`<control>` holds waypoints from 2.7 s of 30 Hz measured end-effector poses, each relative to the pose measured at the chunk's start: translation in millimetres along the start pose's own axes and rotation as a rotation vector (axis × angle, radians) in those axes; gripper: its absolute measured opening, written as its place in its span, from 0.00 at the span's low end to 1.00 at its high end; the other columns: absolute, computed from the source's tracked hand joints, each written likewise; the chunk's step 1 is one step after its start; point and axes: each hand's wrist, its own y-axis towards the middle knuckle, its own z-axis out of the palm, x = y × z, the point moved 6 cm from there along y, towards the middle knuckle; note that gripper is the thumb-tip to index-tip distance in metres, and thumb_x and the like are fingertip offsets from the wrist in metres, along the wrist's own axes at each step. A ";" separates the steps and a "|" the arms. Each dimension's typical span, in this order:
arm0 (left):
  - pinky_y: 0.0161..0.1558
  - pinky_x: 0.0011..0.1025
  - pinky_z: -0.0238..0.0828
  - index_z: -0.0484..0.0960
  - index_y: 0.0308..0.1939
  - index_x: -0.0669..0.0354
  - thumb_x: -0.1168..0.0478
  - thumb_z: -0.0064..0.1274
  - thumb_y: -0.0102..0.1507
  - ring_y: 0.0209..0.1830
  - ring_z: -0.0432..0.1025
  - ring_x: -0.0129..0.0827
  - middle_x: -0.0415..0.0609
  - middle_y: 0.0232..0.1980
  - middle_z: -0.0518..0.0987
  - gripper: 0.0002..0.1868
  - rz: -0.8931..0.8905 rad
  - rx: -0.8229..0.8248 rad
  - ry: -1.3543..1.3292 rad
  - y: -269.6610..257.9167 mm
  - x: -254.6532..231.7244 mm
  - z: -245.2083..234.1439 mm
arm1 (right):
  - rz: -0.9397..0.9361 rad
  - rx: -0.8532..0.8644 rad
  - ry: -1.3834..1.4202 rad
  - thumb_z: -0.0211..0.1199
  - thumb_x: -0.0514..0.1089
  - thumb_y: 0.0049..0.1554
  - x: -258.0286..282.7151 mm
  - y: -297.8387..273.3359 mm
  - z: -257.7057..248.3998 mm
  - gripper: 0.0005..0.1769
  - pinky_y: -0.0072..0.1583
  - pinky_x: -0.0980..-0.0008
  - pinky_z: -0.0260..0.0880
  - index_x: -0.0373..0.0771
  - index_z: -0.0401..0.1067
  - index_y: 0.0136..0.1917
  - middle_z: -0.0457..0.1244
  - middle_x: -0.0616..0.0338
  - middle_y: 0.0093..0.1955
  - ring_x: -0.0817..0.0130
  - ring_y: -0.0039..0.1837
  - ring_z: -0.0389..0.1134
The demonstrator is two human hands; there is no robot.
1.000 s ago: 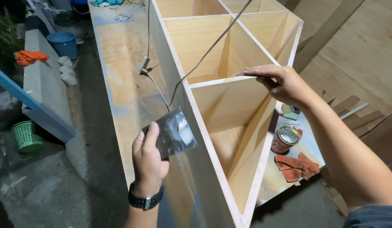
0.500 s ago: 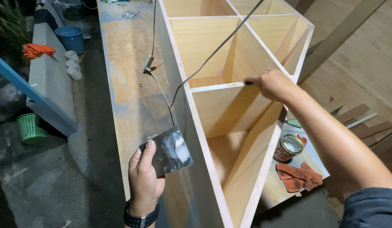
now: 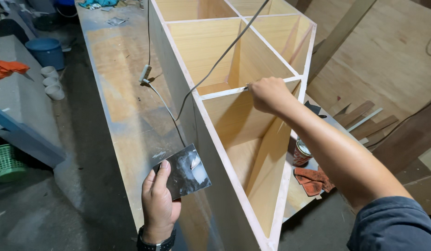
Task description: The person applies a white substance to the edges and joints of a wooden shelf unit using a small metal scraper.
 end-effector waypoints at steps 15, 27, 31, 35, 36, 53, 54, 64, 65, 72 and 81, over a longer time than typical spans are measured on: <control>0.51 0.52 0.83 0.86 0.48 0.70 0.61 0.58 0.71 0.49 0.82 0.52 0.61 0.49 0.87 0.12 0.024 0.047 -0.038 3.2 7.2 -21.7 | -0.233 -0.121 0.199 0.44 0.28 0.49 92.1 -27.8 -53.2 0.19 0.38 0.44 0.67 0.39 0.69 0.49 0.71 0.50 0.42 0.38 0.44 0.72; 0.49 0.54 0.83 0.85 0.47 0.69 0.62 0.57 0.71 0.46 0.82 0.54 0.61 0.47 0.86 0.10 0.042 0.010 -0.026 -11.4 15.5 -15.1 | -0.320 -0.455 0.882 0.57 0.29 0.70 -54.5 -47.7 -16.6 0.21 0.74 0.71 0.69 0.42 0.80 0.70 0.72 0.61 0.70 0.68 0.73 0.72; 0.49 0.54 0.84 0.85 0.48 0.67 0.61 0.58 0.70 0.47 0.82 0.53 0.59 0.46 0.86 0.10 0.022 -0.021 -0.001 -15.4 24.4 -5.5 | -0.400 -0.413 0.855 0.54 0.30 0.71 -57.7 -37.1 8.0 0.24 0.82 0.64 0.61 0.46 0.76 0.74 0.69 0.59 0.74 0.60 0.79 0.67; 0.51 0.49 0.83 0.86 0.47 0.66 0.62 0.58 0.70 0.47 0.82 0.48 0.57 0.46 0.86 0.09 0.060 0.017 -0.034 -4.3 41.2 -8.6 | -0.445 -0.401 0.644 0.53 0.29 0.66 -62.0 -20.9 28.8 0.28 0.77 0.59 0.67 0.48 0.77 0.74 0.70 0.62 0.75 0.58 0.78 0.69; 0.51 0.47 0.83 0.85 0.47 0.65 0.62 0.59 0.71 0.46 0.81 0.46 0.56 0.45 0.86 0.08 0.070 0.036 -0.039 -1.2 45.4 -10.2 | -0.391 -0.393 0.531 0.52 0.26 0.62 -67.1 -15.9 33.0 0.35 0.73 0.59 0.69 0.51 0.77 0.75 0.70 0.68 0.75 0.62 0.77 0.69; 0.52 0.49 0.83 0.86 0.48 0.66 0.63 0.58 0.71 0.48 0.81 0.48 0.58 0.47 0.86 0.08 0.001 0.046 -0.030 -3.1 46.0 -14.0 | -0.002 -0.230 -0.029 0.53 0.33 0.52 -11.3 -1.2 36.1 0.12 0.40 0.47 0.74 0.43 0.74 0.46 0.72 0.54 0.39 0.43 0.43 0.75; 0.51 0.50 0.83 0.85 0.49 0.67 0.63 0.57 0.71 0.47 0.81 0.49 0.59 0.47 0.86 0.08 0.004 0.064 -0.030 -1.4 47.2 -15.3 | -0.060 -0.349 -0.032 0.54 0.32 0.50 -0.9 -1.6 37.2 0.10 0.38 0.48 0.73 0.42 0.74 0.41 0.71 0.55 0.37 0.43 0.40 0.74; 0.53 0.58 0.80 0.83 0.55 0.72 0.63 0.56 0.71 0.50 0.80 0.59 0.68 0.50 0.84 0.14 -0.060 0.012 0.031 -12.7 35.7 -9.2 | -0.142 -0.320 0.103 0.47 0.33 0.62 67.6 -39.0 -21.8 0.17 0.35 0.45 0.74 0.35 0.71 0.61 0.72 0.53 0.46 0.46 0.52 0.72; 0.53 0.57 0.80 0.83 0.55 0.71 0.62 0.56 0.71 0.50 0.80 0.59 0.67 0.50 0.85 0.14 -0.062 -0.003 0.043 -13.6 35.0 -9.7 | -0.124 -0.280 0.192 0.47 0.34 0.57 63.9 -45.9 -35.4 0.18 0.36 0.43 0.70 0.41 0.70 0.58 0.70 0.51 0.41 0.43 0.47 0.71; 0.50 0.55 0.80 0.83 0.53 0.71 0.61 0.59 0.70 0.49 0.81 0.58 0.66 0.50 0.85 0.15 -0.048 -0.154 0.050 -25.6 26.6 -15.3 | -0.127 -0.473 0.807 0.62 0.34 0.67 -60.9 -67.4 -43.8 0.23 0.53 0.69 0.67 0.53 0.81 0.71 0.77 0.58 0.57 0.68 0.45 0.69; 0.55 0.50 0.79 0.85 0.54 0.70 0.60 0.56 0.71 0.54 0.81 0.56 0.64 0.53 0.86 0.14 -0.011 -0.099 0.039 -26.7 40.9 -1.8 | -0.496 -0.541 0.701 0.54 0.25 0.67 -85.1 -46.2 16.2 0.28 0.78 0.56 0.68 0.47 0.76 0.74 0.71 0.58 0.73 0.55 0.76 0.71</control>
